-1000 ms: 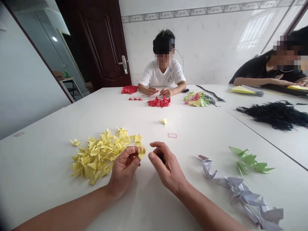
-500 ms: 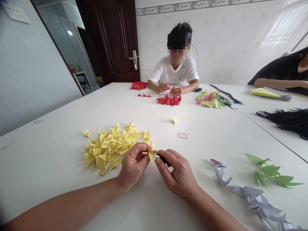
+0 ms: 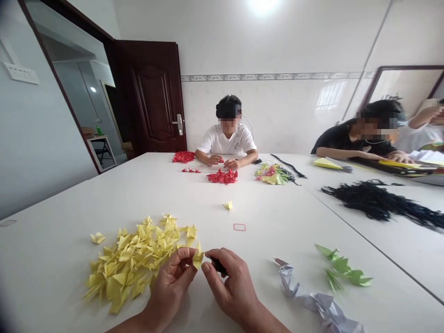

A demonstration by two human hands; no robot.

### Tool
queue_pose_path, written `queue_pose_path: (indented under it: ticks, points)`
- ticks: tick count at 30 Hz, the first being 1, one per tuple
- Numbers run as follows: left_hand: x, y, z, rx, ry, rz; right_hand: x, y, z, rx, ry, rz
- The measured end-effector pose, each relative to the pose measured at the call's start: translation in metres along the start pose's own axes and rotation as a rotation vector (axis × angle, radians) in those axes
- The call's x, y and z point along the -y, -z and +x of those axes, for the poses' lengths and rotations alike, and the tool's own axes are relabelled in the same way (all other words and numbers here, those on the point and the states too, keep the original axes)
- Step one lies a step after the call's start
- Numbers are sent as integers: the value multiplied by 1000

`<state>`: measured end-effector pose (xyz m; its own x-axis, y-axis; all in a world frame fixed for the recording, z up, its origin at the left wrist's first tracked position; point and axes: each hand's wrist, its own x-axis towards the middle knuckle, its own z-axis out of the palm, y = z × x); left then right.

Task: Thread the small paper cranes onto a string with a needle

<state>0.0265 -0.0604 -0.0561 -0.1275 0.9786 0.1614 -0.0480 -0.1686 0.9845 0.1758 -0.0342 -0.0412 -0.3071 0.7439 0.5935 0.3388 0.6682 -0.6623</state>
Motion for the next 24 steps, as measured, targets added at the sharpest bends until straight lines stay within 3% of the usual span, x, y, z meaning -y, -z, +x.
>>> queue_pose_path:
  ticks: [6,14,19,24]
  points:
    - [-7,-1,3,81,51,-21,3,0,2,-6,-26,38]
    - [-8,-4,7,184,42,-28,4,-6,6,-38,-185,396]
    - [-8,-3,8,145,90,-21,7,-9,9,-96,-331,481]
    - [-7,-2,7,163,60,-19,4,-10,9,-98,-372,496]
